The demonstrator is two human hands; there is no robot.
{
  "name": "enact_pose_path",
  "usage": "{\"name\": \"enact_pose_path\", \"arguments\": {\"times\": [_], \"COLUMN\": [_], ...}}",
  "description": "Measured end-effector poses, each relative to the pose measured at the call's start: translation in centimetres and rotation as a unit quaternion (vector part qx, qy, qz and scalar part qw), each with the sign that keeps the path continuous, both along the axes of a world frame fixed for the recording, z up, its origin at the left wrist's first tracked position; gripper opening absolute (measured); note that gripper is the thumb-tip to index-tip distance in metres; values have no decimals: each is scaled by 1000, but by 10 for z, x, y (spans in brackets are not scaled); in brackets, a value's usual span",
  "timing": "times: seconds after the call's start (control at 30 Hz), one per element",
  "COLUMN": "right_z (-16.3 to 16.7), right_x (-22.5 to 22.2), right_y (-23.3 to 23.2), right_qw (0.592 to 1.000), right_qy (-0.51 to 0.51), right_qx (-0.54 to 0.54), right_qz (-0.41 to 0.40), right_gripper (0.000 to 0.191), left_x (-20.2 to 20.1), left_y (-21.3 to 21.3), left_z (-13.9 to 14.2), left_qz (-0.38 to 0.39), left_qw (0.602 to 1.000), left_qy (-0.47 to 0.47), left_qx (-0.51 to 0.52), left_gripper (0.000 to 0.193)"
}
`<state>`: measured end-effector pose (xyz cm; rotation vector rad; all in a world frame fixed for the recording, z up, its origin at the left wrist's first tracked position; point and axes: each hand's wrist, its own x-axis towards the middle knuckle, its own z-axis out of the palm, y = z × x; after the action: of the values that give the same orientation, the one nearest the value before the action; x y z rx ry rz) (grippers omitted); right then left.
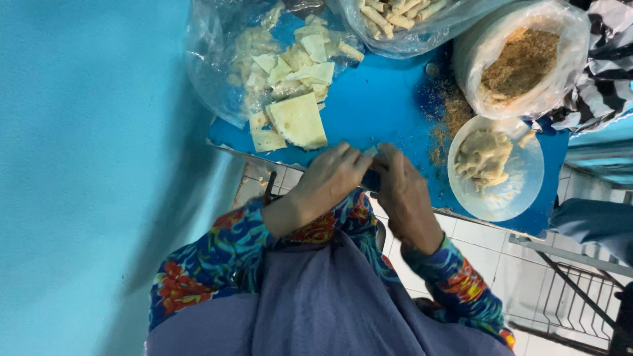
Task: The person sits at a low blue table and folds small triangular dough pieces by hand, pressing and rolling each piece around a bit of filling taken from a bowl, then sets the folded piece aside. They repeat this with piece after piece, occasionally reaching into a bowl of brown powder, with a bag of finished stick-shaped dough items nearby.
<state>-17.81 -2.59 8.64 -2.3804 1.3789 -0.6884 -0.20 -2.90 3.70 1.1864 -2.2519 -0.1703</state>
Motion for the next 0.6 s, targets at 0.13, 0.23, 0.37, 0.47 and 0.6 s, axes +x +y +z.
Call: {"name": "enact_pose_path", "arguments": {"times": [0.13,0.23,0.37,0.47,0.6], "right_z": [-4,0,5,-3,-17], "right_x": [3,-1,-12,-13,-15], "right_y": [0,-6,-13,-14,-3], "right_qw": [999,998,992,996,994], "right_qy": [23,34,-55,-48,22], "right_qx": [-27,-19,90,43,-82], "right_qz": [25,49,66,58,67], "right_gripper": [39,36,37,39,43], "left_x": [3,-2,-6,-4,1], "left_y": [5,-1,-3,6,21], "left_z": [3,6,8,9,13], "left_qz": [16,26,15,26,32], "left_qw": [997,998,999,998,991], "left_qy": [-47,-51,-29,-56,-123], "left_qx": [-53,-18,32,-10,-30], "left_gripper": [17,16,19,26,25]}}
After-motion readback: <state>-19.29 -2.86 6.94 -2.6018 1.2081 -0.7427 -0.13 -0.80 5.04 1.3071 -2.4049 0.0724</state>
